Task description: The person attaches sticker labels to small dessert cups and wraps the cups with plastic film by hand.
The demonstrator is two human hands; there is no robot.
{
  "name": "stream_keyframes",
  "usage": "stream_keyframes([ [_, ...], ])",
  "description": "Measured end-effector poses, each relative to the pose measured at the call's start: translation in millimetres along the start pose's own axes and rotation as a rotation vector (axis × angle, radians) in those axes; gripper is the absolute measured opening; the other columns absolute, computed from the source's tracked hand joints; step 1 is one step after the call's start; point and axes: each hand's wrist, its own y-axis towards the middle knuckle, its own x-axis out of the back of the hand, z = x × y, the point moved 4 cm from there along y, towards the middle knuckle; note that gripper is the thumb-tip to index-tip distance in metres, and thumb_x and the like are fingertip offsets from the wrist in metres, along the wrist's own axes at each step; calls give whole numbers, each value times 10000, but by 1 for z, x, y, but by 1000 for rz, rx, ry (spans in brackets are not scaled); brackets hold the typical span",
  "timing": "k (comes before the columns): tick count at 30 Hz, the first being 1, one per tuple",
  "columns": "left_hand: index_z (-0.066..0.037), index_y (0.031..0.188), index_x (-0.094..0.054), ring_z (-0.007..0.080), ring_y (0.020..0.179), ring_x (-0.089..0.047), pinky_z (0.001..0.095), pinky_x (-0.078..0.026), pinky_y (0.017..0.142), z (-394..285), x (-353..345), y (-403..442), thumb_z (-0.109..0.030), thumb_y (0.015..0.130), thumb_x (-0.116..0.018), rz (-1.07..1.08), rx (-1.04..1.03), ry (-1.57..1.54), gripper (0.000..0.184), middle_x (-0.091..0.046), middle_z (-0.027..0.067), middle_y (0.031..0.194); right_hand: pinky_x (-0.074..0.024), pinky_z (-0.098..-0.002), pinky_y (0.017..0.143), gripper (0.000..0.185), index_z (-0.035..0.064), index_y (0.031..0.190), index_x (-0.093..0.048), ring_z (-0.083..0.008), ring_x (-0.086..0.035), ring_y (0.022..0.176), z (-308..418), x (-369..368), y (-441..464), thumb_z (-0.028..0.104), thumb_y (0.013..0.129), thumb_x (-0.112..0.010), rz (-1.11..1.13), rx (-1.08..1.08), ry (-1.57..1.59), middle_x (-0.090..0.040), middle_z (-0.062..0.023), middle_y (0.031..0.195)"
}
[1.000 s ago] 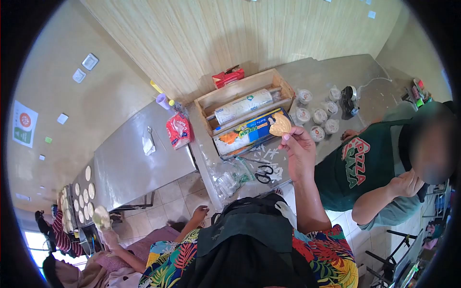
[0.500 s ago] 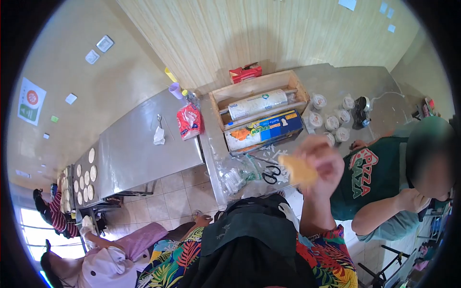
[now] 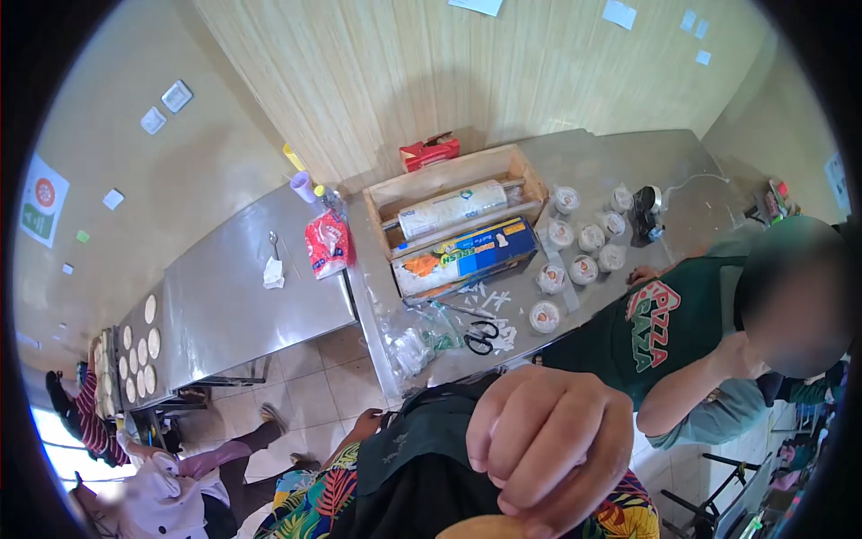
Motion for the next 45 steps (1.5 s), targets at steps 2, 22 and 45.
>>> stream_keyframes([
  [2,-4,1186,-542,193,785,-640,311,-506,695,-4,0,3,-253,824,-611,-18,-94,31,445,-658,155,962,-472,-308,581,155,77,924,-654,-228,-515,650,2,5,1,121,789,-715,99,113,-1,-620,-107,846],
  [22,7,1015,-615,150,676,-606,274,-501,602,-20,72,-33,-86,858,-546,-235,-175,-186,195,-641,89,856,-435,-208,611,114,-12,948,-596,-84,-520,665,70,151,-208,17,838,-606,-1094,-587,-1008,-571,-37,803],
  [45,-28,1003,-588,166,835,-576,292,-446,745,-362,-22,-76,-71,846,-600,-530,-768,-67,164,-604,82,961,-403,-447,919,650,90,1146,-466,-378,-433,1116,-7,213,-379,196,588,-782,-42,-1535,-1628,-447,-183,1197],
])
